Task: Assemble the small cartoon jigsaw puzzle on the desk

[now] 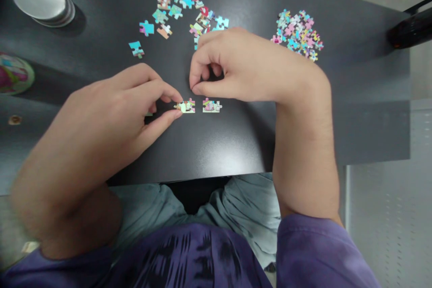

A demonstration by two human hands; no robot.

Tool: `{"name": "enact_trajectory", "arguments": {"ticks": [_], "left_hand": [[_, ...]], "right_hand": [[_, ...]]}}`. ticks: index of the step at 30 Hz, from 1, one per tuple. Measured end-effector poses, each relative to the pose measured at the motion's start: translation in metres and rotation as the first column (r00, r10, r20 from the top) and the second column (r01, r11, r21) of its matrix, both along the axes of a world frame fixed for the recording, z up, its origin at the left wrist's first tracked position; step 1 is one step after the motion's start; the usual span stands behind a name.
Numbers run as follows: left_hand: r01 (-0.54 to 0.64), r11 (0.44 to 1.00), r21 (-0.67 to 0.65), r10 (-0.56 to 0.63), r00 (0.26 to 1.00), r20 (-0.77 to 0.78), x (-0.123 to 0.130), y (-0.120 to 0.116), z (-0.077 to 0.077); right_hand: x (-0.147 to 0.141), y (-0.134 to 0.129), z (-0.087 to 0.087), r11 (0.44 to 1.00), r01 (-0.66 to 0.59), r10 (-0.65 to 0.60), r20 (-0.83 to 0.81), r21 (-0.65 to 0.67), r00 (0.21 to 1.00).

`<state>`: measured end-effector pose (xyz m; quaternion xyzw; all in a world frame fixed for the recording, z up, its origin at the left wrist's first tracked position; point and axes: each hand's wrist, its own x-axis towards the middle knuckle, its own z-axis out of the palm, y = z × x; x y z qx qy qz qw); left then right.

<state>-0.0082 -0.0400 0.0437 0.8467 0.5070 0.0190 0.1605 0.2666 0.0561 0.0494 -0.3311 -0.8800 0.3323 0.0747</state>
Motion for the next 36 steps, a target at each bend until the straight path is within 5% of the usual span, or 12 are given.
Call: {"name": "enact_trajectory", "arguments": {"ticks": [3,8,14,30,36], "left_hand": [[0.025,0.999,0.038,-0.025,1.0,-0.018,-0.001,0.0,-0.001],[0.052,0.998,0.022,-0.052,0.998,-0.029,0.0,0.0,-0.001],[0.068,0.997,0.045,-0.068,0.998,-0.001,0.0,0.002,-0.004],[0.081,0.996,0.04,-0.083,0.996,0.043,-0.002,0.002,-0.007],[0.093,0.995,0.039,-0.095,0.995,0.04,-0.001,0.002,-0.004]], "right_hand": [[0.003,0.001,0.005,0.984,0.152,-0.146,-0.069,0.091,0.987],[0.008,0.007,-0.001,0.88,0.4,-0.389,-0.095,0.256,0.916],[0.017,0.024,-0.023,0.777,0.485,-0.479,-0.122,0.4,0.869],[-0.011,0.028,-0.055,0.75,0.535,-0.555,-0.07,0.389,0.829],[-0.018,0.025,-0.052,0.803,0.504,-0.508,-0.077,0.318,0.858]]}}
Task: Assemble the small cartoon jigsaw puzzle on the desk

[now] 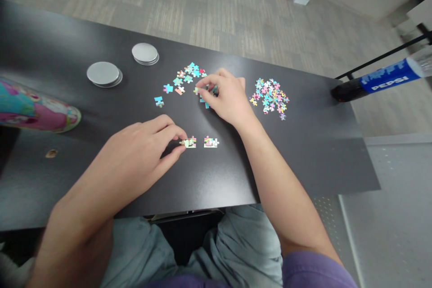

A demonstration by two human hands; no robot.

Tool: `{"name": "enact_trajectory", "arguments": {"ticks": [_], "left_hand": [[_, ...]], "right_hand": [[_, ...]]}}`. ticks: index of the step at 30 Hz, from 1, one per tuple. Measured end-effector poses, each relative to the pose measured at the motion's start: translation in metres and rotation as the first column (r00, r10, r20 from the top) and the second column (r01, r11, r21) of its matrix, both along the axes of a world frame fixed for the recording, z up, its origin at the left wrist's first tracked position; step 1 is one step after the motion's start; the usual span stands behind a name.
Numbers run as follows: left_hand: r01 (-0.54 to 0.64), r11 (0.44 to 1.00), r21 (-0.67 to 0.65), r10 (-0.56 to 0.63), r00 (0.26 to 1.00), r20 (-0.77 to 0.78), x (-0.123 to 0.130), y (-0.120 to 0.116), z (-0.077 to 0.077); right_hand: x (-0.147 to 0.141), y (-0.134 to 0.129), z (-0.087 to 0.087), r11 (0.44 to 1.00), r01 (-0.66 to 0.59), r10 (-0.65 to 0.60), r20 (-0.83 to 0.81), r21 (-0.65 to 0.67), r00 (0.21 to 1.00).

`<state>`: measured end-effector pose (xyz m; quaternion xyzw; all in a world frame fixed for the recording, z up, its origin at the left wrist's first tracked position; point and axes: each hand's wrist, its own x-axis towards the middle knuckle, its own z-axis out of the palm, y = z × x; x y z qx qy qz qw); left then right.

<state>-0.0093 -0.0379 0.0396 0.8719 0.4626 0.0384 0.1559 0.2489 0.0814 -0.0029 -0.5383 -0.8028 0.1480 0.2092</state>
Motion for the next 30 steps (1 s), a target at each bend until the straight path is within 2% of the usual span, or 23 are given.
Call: {"name": "enact_trajectory", "arguments": {"ticks": [3,10,16,22,30], "left_hand": [[0.002,1.0,0.0,-0.002,1.0,-0.004,0.0,0.0,-0.001],[-0.001,1.0,-0.013,0.001,1.0,-0.022,-0.001,-0.001,0.001],[-0.009,1.0,-0.03,0.008,0.999,-0.036,0.0,0.0,0.003],[-0.002,0.998,-0.068,-0.002,0.998,-0.065,0.001,0.002,0.006],[-0.013,0.999,-0.039,0.01,0.996,-0.085,0.001,0.001,0.006]], "right_hand": [[-0.003,-0.004,0.004,0.998,-0.059,0.059,-0.014,-0.016,0.998],[-0.004,-0.006,0.004,1.0,-0.01,0.01,0.004,0.0,1.0],[0.003,-0.008,0.018,0.969,-0.218,0.223,0.035,-0.115,0.974],[0.004,-0.009,0.02,0.988,-0.141,0.144,0.06,-0.056,0.988],[0.0,-0.013,0.027,0.961,-0.219,0.223,0.001,-0.17,0.975]]}}
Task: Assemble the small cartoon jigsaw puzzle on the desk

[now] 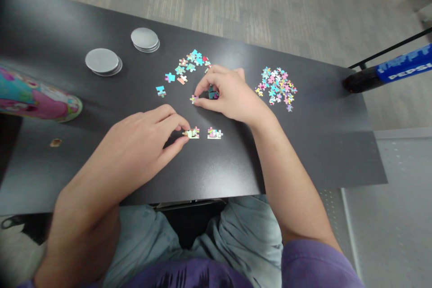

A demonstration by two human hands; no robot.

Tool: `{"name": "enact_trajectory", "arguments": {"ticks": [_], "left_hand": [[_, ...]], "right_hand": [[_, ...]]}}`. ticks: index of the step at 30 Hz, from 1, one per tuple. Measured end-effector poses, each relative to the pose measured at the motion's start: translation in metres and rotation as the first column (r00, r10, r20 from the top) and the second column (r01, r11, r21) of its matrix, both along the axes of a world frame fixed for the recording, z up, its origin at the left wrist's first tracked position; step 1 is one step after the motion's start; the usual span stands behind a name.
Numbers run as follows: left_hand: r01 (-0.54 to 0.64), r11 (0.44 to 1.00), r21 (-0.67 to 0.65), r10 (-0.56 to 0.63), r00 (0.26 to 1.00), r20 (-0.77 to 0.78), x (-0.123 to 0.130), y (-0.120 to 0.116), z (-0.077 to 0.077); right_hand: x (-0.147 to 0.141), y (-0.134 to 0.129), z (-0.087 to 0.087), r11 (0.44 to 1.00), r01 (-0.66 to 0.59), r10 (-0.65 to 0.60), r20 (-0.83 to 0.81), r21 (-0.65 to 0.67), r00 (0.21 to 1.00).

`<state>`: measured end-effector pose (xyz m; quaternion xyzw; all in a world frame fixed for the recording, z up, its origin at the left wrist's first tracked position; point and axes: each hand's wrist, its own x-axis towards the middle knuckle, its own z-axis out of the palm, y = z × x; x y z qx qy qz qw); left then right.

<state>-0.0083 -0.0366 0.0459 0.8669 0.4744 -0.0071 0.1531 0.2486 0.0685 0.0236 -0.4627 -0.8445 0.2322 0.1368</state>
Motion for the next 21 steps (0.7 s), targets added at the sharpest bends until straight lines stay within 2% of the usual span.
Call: {"name": "enact_trajectory", "arguments": {"ticks": [3,6,9,13,17,21], "left_hand": [[0.003,1.0,0.018,-0.003,1.0,0.01,0.0,0.0,-0.002],[0.004,1.0,0.026,-0.005,1.0,0.015,-0.001,0.0,-0.003],[-0.002,0.999,0.032,0.002,1.0,0.001,-0.001,0.0,-0.001],[-0.003,1.0,0.013,0.004,1.0,-0.025,-0.001,0.0,0.002],[0.001,1.0,0.015,0.0,0.999,-0.045,-0.001,0.0,0.002],[-0.011,0.999,0.032,0.013,0.999,-0.047,-0.001,-0.001,0.001]], "right_hand": [[0.0,-0.002,0.005,0.999,-0.026,0.025,-0.032,-0.037,0.999],[0.001,-0.005,0.012,0.989,-0.046,0.036,-0.076,-0.138,0.996],[0.004,-0.008,0.022,0.956,-0.089,0.047,-0.153,-0.281,0.987],[0.013,-0.012,0.033,0.918,-0.149,0.076,-0.206,-0.367,0.976],[0.018,-0.013,0.033,0.863,-0.249,0.162,-0.225,-0.439,0.961],[0.014,-0.015,0.032,0.825,-0.252,0.176,-0.193,-0.505,0.965]]}}
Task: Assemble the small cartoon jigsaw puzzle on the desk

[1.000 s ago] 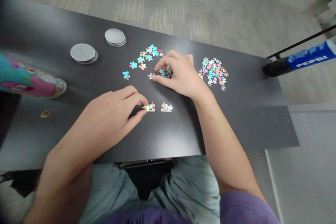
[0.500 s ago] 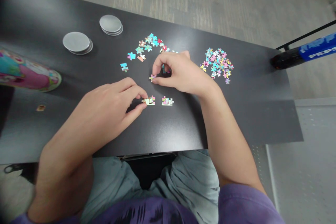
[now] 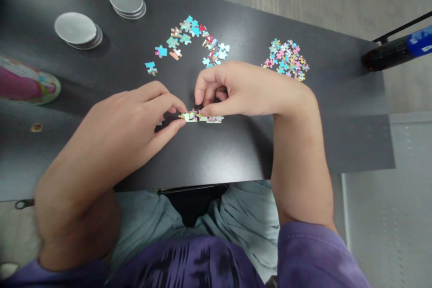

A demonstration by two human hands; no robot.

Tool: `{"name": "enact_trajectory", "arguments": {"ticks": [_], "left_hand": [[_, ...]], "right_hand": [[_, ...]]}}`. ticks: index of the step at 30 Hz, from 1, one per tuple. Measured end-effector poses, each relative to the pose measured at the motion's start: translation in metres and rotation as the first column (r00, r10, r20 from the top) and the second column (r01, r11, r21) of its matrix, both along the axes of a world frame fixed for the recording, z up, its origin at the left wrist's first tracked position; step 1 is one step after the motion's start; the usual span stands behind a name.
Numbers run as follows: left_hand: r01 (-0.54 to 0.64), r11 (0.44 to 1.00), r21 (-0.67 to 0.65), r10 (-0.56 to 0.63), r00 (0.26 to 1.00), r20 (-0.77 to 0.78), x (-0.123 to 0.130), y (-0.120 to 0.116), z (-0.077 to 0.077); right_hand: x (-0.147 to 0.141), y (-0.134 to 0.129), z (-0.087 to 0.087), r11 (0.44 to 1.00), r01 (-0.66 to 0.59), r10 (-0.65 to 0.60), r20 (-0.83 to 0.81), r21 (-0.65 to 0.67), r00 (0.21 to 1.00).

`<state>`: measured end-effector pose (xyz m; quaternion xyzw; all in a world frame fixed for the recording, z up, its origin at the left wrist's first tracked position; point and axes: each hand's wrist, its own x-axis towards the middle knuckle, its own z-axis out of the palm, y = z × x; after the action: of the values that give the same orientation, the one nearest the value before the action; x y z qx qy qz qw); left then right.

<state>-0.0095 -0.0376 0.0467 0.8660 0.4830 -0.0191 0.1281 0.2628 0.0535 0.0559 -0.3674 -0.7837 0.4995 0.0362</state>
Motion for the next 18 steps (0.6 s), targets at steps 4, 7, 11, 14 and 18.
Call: {"name": "enact_trajectory", "arguments": {"ticks": [4,7,11,14,18], "left_hand": [[-0.057,0.996,-0.072,0.059,0.998,0.021,0.0009,0.0006,0.0011],[-0.08,0.992,-0.102,0.084,0.996,0.042,0.0015,0.0013,0.0028],[-0.049,0.996,-0.074,0.05,0.999,0.017,0.0018,0.0012,0.0033],[-0.036,0.997,-0.063,0.039,0.999,0.038,0.0015,0.0014,0.0008],[-0.04,0.998,-0.046,0.045,0.994,0.101,-0.0012,0.0022,-0.0063]], "right_hand": [[-0.0042,-0.0029,0.002,0.999,0.026,-0.025,0.039,-0.02,0.999],[-0.0053,-0.0033,0.001,1.0,0.02,-0.019,0.056,-0.014,0.998],[-0.0054,-0.0016,-0.0027,1.0,0.021,-0.022,0.048,0.008,0.999],[-0.0051,-0.001,-0.0038,1.0,0.022,-0.023,0.044,0.021,0.999],[-0.0056,-0.0029,-0.0024,1.0,0.011,-0.013,0.071,0.026,0.997]]}}
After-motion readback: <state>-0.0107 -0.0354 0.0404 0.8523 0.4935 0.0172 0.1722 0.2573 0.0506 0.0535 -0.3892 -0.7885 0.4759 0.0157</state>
